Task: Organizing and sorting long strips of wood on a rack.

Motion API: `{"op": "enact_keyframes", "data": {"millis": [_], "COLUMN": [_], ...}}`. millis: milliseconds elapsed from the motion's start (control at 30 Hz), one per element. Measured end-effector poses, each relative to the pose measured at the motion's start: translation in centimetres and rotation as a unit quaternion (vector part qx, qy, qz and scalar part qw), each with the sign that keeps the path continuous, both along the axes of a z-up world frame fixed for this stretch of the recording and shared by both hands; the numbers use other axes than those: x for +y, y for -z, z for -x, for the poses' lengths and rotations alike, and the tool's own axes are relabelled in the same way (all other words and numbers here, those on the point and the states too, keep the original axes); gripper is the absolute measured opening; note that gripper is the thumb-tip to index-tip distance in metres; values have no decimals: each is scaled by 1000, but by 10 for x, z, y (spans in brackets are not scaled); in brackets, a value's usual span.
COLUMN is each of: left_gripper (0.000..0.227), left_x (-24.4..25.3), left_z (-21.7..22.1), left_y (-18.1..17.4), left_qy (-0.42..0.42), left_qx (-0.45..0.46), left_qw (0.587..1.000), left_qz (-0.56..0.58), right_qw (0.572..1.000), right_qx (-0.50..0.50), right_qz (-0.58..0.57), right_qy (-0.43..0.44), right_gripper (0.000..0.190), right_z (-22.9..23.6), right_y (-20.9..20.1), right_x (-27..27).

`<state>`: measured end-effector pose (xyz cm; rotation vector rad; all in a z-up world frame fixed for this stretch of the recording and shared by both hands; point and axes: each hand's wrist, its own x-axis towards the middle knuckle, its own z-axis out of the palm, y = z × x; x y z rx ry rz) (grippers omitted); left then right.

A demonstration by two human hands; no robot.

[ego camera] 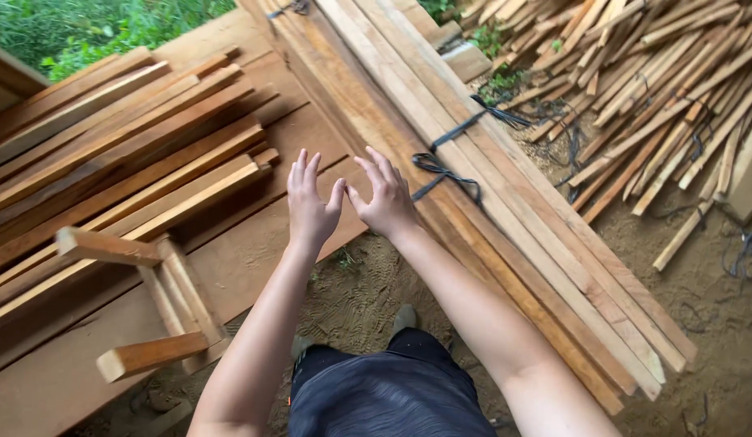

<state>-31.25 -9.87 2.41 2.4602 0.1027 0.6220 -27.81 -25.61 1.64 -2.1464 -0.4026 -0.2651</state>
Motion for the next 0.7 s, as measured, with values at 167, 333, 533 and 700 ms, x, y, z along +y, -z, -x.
{"op": "enact_keyframes", "data": {"millis": [167,333,533,700], "left_gripper": [64,65,63,63], "left_x": [104,216,314,367], "left_z": [63,128,187,206], "left_y": [-43,-78,-97,-81], "left_qy": [-28,-76,-130,-175], "left_qx": [-12,-9,8,-19], "left_qw": [999,997,992,984], "left_qz": [-24,-24,-7,12], "right_qw": [995,984,969,955], "right_qx": [-25,-6,21,4], "right_qz": [-75,-137,-175,-187], "right_qy": [-53,-118,-173,-232], "right_gripper": [53,53,54,56], "right_z": [55,104,135,132], "right_y": [-49,-78,-82,-82], "right_x": [91,197,303,360]}}
